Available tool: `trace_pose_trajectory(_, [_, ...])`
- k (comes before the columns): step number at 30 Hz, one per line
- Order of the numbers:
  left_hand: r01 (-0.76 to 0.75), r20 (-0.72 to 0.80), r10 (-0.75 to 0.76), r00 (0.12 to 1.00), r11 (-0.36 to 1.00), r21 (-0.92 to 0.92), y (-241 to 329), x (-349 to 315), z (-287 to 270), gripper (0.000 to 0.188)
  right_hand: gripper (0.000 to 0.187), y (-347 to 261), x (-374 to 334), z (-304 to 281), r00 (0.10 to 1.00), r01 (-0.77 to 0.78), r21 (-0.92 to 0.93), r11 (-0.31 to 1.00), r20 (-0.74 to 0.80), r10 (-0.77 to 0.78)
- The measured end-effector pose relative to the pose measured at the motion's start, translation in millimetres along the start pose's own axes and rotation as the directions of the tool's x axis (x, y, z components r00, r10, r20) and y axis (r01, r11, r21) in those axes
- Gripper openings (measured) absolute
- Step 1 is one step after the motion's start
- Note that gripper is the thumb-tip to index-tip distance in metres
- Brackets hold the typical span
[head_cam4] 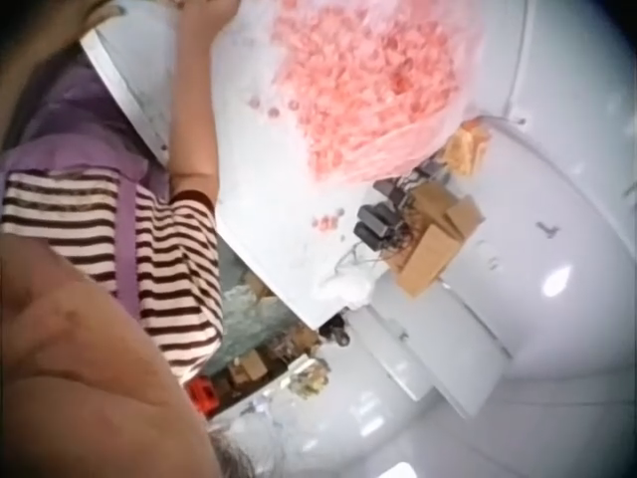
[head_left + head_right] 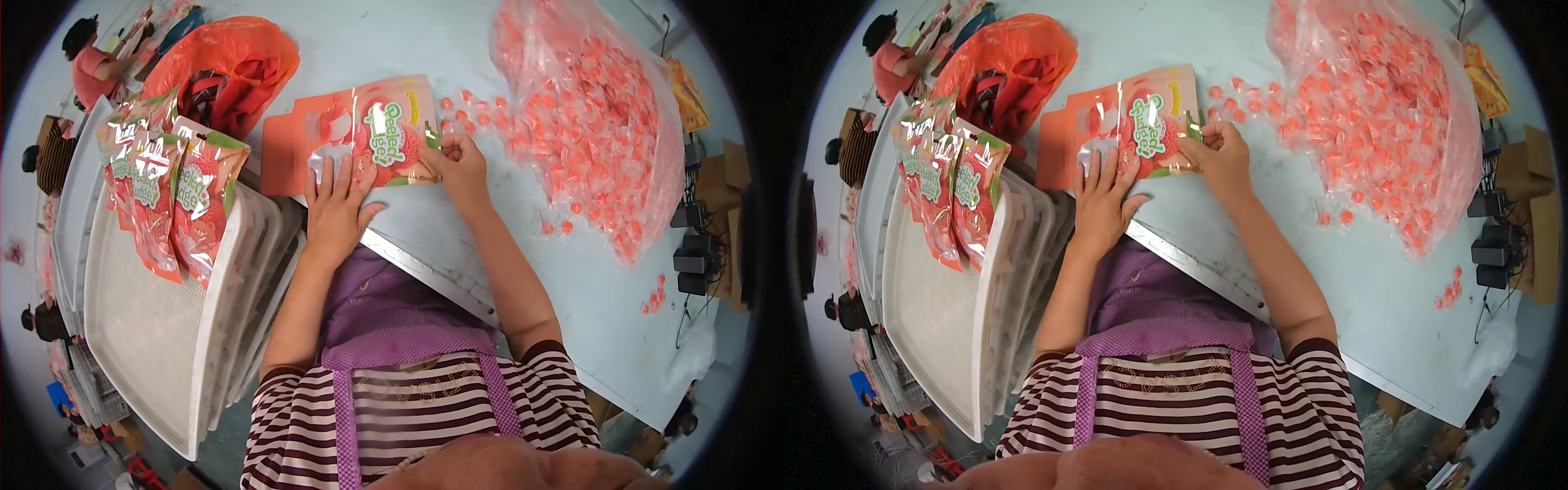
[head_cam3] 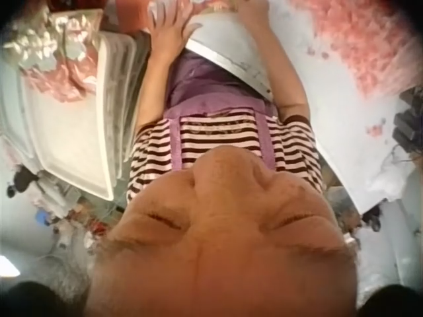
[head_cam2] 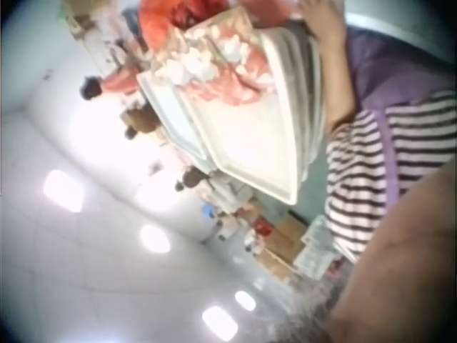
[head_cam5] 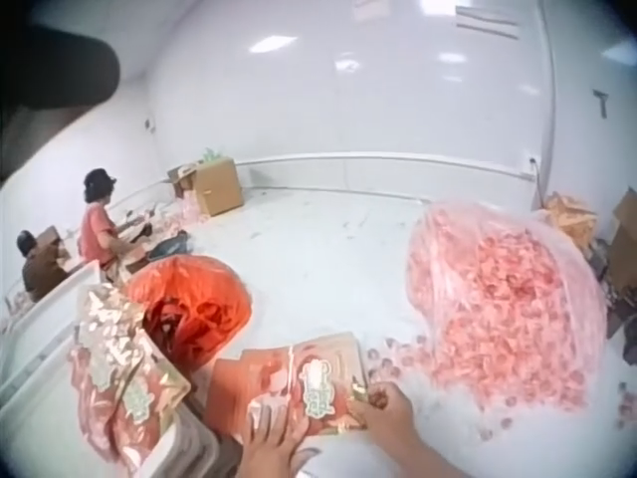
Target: Packing small candies into individual plastic pouches at a packaging station.
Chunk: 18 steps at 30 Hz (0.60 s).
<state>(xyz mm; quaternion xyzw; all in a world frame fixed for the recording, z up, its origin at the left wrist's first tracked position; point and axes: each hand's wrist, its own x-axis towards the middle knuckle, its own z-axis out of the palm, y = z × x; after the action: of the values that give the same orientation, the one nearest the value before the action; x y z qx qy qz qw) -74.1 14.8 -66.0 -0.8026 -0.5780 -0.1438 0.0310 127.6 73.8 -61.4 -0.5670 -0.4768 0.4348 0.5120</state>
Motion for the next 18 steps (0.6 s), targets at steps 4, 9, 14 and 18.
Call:
trace_pose_trajectory(4, [0.007,-0.005,-0.007,1.000,1.000,0.006,1,0,0,0.058,0.021,-4,2,-8,0.986,-0.095,0.044,0.995,0.141,0.088])
trace_pose_trajectory(9, [-0.004,-0.028,0.003,1.000,1.000,-0.008,2,-2,3,0.057,0.023,7,8,-14,0.974,-0.040,0.016,0.999,0.225,0.035])
trace_pose_trajectory(14, [0.005,-0.055,-0.008,0.998,0.998,-0.059,2,-1,5,0.056,0.021,8,11,-15,0.975,0.002,-0.017,1.000,0.222,0.002])
trace_pose_trajectory(18, [-0.018,-0.081,0.011,0.997,0.997,-0.077,2,-2,8,0.055,0.018,16,7,-13,0.887,0.460,-0.382,0.802,0.149,-0.438])
